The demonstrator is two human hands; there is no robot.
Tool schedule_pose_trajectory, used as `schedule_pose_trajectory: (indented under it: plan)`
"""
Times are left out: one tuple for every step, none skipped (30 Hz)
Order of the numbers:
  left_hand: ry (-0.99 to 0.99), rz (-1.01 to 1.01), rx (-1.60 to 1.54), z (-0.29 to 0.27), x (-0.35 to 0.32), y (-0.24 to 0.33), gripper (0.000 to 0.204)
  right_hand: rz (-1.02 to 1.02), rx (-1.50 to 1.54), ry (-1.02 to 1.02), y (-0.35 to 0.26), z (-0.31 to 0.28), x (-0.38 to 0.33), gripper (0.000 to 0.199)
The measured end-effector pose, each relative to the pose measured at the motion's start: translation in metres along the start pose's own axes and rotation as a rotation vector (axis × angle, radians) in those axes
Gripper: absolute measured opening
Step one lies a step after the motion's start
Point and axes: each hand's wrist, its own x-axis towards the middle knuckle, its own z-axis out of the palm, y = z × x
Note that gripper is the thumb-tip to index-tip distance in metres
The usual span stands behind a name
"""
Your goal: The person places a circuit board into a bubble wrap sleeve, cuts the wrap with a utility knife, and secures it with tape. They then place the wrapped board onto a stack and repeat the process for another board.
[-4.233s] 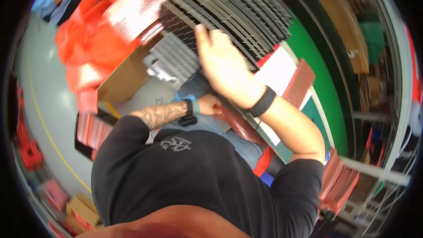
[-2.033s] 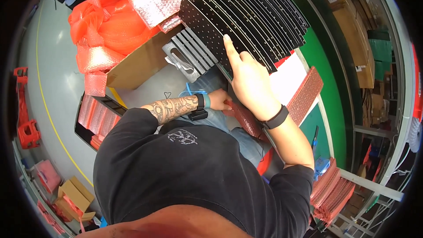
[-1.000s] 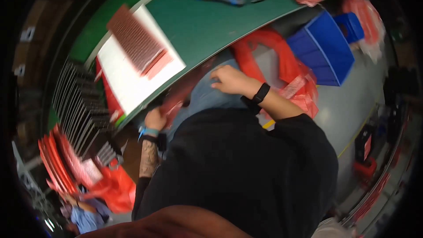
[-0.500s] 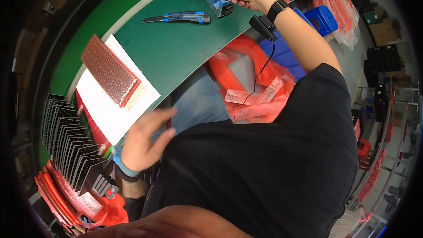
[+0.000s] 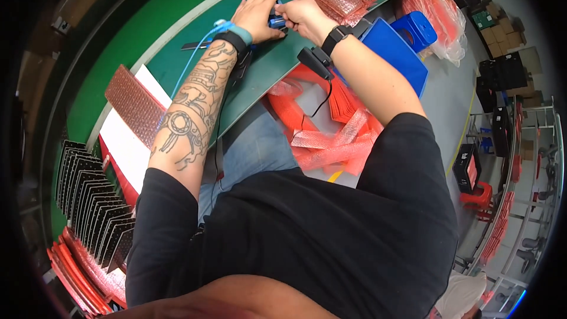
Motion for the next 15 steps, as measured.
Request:
schedule_pose_trajectory:
  plan:
    - [-0.002, 0.009, 0.0, 0.001, 0.004, -0.001, 0.106, 0.012, 0.06, -0.008, 0.002, -0.002, -0.003, 0.025]
    - [0.0, 0.013, -0.051, 0.003, 0.007, -0.003, 0.105, 0.011, 0.063, -0.004, 0.002, -0.006, -0.005, 0.025]
    - [-0.001, 0.009, -0.102, 0.003, 0.006, -0.002, 0.104, 0.005, 0.102, -0.04, 0.001, -0.009, -0.011, 0.023]
    - [0.0, 0.003, -0.154, 0.004, 0.005, -0.002, 0.103, -0.001, 0.138, -0.077, 0.0, -0.013, -0.018, 0.022]
    - [0.004, -0.005, -0.151, 0.003, 0.004, -0.004, 0.103, -0.011, 0.171, -0.12, -0.001, -0.013, -0.026, 0.021]
    - [0.027, -0.011, -0.149, 0.006, 0.004, -0.006, 0.103, -0.009, 0.165, -0.127, 0.004, -0.013, -0.034, 0.021]
    - [0.05, -0.019, -0.146, 0.008, 0.003, -0.008, 0.102, -0.014, 0.194, -0.123, 0.014, -0.012, -0.043, 0.023]
    - [0.066, -0.02, -0.147, 0.009, 0.002, -0.008, 0.101, -0.017, 0.228, -0.111, 0.024, -0.013, -0.051, 0.025]
    - [0.062, -0.022, -0.149, 0.01, 0.001, -0.008, 0.101, -0.02, 0.263, -0.099, 0.03, -0.013, -0.053, 0.027]
    - [0.063, -0.017, -0.138, 0.011, 0.0, -0.008, 0.1, -0.016, 0.264, -0.098, 0.032, -0.013, -0.05, 0.027]
    - [0.064, -0.012, -0.126, 0.011, -0.002, -0.008, 0.099, 0.011, 0.278, -0.076, 0.034, -0.013, -0.047, 0.029]
    - [0.065, -0.005, -0.114, 0.011, -0.002, -0.008, 0.098, 0.037, 0.293, -0.053, 0.036, -0.012, -0.044, 0.031]
    - [0.06, -0.005, -0.116, 0.011, -0.001, -0.008, 0.098, 0.065, 0.309, -0.029, 0.038, -0.011, -0.042, 0.033]
    - [0.06, -0.002, -0.1, 0.011, -0.001, -0.008, 0.097, 0.069, 0.312, -0.027, 0.039, -0.009, -0.041, 0.033]
    - [0.061, 0.001, -0.085, 0.011, 0.0, -0.007, 0.096, 0.053, 0.268, 0.007, 0.041, -0.006, -0.038, 0.035]
